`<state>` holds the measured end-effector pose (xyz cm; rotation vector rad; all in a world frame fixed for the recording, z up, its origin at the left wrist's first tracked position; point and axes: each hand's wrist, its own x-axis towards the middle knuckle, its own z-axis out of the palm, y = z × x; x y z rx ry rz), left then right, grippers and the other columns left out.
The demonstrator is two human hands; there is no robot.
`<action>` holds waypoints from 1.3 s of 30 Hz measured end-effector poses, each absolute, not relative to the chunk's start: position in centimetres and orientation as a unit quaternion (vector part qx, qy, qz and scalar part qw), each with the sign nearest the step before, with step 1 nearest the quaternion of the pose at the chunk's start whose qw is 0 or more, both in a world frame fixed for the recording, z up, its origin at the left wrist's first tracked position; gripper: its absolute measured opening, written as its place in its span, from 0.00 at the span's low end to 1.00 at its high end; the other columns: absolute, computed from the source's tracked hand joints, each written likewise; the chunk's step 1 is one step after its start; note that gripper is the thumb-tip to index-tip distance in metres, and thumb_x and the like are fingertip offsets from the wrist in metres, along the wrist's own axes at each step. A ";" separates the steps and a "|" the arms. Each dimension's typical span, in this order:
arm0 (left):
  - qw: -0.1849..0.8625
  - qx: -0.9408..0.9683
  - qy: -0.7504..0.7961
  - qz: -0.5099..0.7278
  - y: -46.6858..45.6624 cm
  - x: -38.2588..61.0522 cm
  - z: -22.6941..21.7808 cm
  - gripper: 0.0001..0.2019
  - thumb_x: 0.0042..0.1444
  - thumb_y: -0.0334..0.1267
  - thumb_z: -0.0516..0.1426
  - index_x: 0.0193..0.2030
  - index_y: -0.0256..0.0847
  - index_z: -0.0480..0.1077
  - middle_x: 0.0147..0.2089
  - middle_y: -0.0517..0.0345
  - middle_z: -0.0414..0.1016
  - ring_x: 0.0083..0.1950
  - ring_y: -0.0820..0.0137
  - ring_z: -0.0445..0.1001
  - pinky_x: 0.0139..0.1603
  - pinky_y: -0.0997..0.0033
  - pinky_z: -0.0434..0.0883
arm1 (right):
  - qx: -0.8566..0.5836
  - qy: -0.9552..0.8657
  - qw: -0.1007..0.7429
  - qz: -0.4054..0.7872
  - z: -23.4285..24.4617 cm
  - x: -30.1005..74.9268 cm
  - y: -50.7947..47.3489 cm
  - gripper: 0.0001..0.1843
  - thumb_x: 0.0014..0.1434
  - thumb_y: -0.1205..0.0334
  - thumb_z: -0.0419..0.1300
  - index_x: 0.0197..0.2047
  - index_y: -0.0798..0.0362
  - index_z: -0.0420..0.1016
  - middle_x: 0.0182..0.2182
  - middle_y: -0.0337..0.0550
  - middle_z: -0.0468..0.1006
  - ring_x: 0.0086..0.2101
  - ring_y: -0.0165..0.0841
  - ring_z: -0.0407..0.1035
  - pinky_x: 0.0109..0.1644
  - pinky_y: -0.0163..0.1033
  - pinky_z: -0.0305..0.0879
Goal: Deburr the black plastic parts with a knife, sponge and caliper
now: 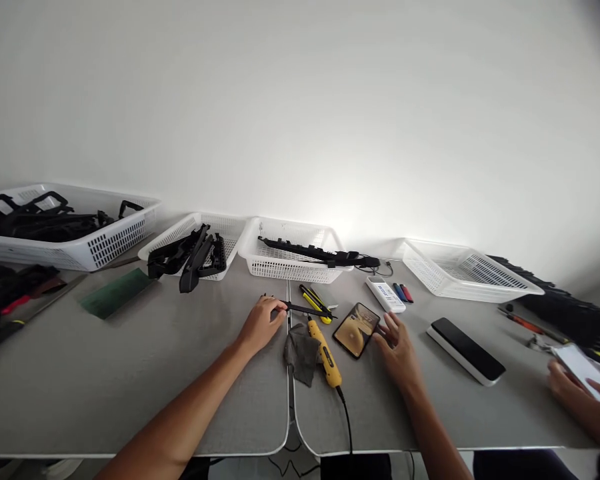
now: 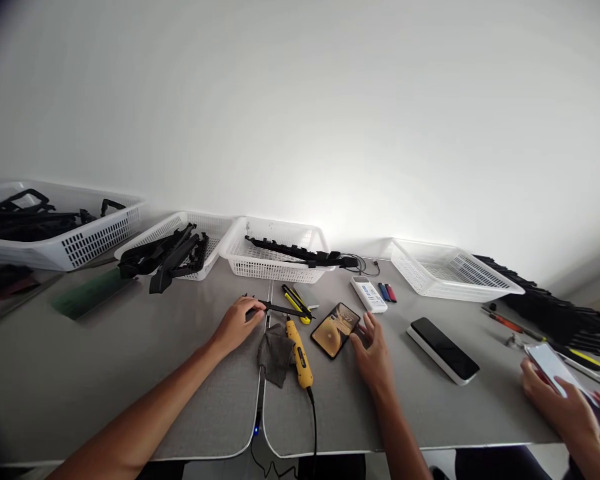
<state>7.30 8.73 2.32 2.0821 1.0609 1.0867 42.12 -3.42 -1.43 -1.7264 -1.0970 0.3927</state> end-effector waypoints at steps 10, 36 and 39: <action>0.287 0.775 0.396 0.400 8.8 7.2 2.5 0.08 0.65 0.39 0.56 0.42 0.45 0.79 0.46 0.51 0.83 0.54 0.56 0.79 0.57 0.55 0.75 | -0.718 -0.515 0.410 0.225 -0.7 43.5 -0.8 0.54 0.55 0.34 0.68 0.76 0.52 0.62 0.72 0.58 0.69 0.72 0.55 0.60 0.77 0.64 0.51; 0.299 0.770 0.410 0.386 8.6 7.0 2.7 0.10 0.67 0.42 0.57 0.45 0.45 0.80 0.49 0.49 0.82 0.57 0.54 0.79 0.58 0.53 0.76 | -0.702 -0.465 0.482 0.244 -1.8 44.7 0.4 0.42 0.60 0.41 0.63 0.72 0.52 0.67 0.65 0.56 0.78 0.67 0.52 0.69 0.74 0.59 0.59; 0.301 0.769 0.411 0.386 8.6 7.0 2.7 0.10 0.67 0.42 0.57 0.44 0.45 0.80 0.49 0.49 0.82 0.57 0.55 0.79 0.59 0.53 0.76 | -0.699 -0.469 0.482 0.245 -1.8 44.6 0.3 0.43 0.60 0.40 0.64 0.73 0.53 0.67 0.65 0.57 0.78 0.67 0.53 0.69 0.74 0.60 0.60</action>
